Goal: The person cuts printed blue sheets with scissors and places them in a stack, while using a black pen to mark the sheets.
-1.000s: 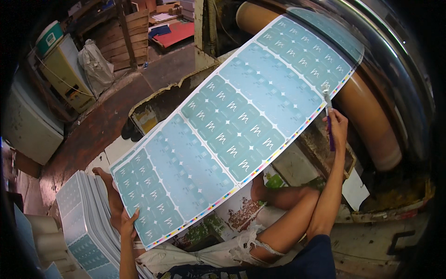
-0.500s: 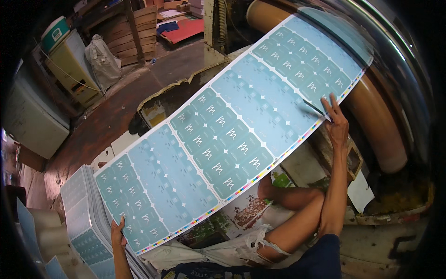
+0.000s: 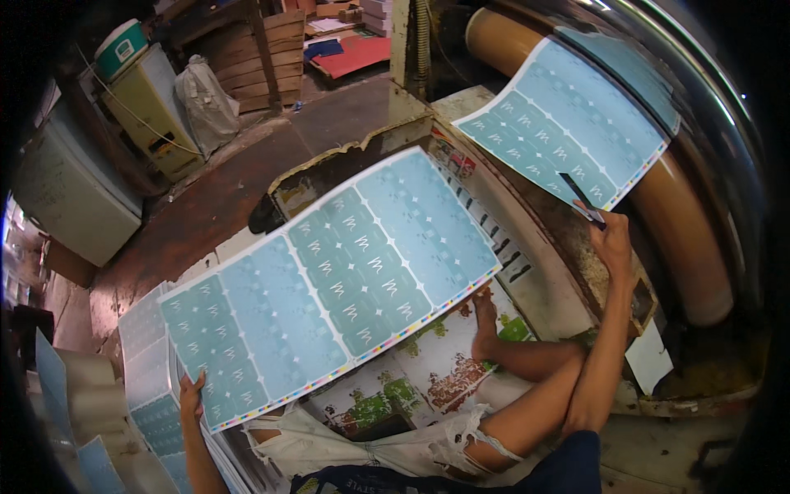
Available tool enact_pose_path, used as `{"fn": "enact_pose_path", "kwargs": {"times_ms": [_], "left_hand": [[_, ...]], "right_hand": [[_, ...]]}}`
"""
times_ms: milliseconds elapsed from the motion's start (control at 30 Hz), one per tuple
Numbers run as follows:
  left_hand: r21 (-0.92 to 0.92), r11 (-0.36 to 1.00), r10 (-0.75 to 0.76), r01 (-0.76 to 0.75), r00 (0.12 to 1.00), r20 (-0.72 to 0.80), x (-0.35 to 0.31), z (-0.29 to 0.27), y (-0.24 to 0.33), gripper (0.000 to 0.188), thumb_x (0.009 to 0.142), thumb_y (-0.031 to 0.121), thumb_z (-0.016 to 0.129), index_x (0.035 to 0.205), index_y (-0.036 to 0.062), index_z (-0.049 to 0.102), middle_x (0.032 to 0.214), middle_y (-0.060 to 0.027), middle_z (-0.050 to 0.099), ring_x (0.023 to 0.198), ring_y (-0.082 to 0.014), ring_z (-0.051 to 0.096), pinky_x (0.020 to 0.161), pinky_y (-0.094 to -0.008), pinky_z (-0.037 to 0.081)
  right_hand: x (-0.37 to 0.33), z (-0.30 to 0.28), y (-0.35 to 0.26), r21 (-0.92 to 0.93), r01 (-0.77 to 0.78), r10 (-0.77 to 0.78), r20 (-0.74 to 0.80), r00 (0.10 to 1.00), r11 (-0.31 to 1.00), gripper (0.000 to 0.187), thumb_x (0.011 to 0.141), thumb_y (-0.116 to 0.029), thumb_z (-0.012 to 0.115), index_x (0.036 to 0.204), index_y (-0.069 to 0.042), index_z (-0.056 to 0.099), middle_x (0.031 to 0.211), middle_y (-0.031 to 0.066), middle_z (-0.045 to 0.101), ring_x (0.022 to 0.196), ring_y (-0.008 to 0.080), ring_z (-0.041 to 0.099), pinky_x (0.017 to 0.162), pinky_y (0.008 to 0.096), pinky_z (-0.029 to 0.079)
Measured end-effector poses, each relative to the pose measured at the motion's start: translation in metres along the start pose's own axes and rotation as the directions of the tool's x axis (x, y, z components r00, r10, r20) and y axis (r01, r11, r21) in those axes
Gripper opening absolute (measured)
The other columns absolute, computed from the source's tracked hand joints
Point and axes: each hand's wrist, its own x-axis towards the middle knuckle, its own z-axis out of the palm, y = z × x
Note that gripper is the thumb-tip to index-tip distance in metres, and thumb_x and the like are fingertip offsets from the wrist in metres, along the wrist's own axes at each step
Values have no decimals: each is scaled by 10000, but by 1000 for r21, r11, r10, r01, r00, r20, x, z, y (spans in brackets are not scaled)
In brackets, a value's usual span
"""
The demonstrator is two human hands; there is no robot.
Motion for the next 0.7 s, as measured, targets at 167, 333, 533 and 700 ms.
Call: {"fn": "enact_pose_path", "kwargs": {"times_ms": [167, 333, 533, 700], "left_hand": [[87, 996, -32, 28, 999, 42, 45, 50, -26, 321, 883, 65, 698, 1172, -9, 582, 1054, -67, 665, 915, -157, 625, 817, -302, 525], [157, 980, -117, 122, 992, -44, 72, 98, -42, 361, 876, 52, 697, 1205, -30, 574, 1100, -73, 664, 923, -168, 625, 830, -295, 519], [-4, 1000, -6, 7, 990, 140, 95, 120, -72, 409, 877, 46, 694, 1253, -41, 558, 1148, -84, 651, 937, -179, 613, 858, -300, 495], [570, 647, 508, -506, 844, 172, 78, 169, -53, 689, 742, 189, 823, 1298, -47, 491, 1147, -159, 632, 1038, -310, 607, 927, -386, 476]], "right_hand": [[8, 11, 10, 210, -3, 5, -8, 1000, 978, 439, 723, 35, 538, 1097, -96, 727, 700, 234, 565, 491, 184, 461, 522, 300, 409], [27, 0, -33, 107, -75, 57, 162, 985, 991, 310, 764, -37, 610, 1049, -56, 732, 773, 252, 637, 516, 186, 514, 558, 348, 457], [19, 10, -85, 146, 8, -28, 138, 990, 989, 208, 815, -144, 690, 991, -44, 741, 668, 212, 604, 521, 149, 476, 526, 335, 412], [18, 20, -90, 164, 55, -88, 199, 976, 985, 283, 834, -265, 726, 879, 14, 726, 560, 132, 559, 502, 140, 460, 504, 329, 371]]}}
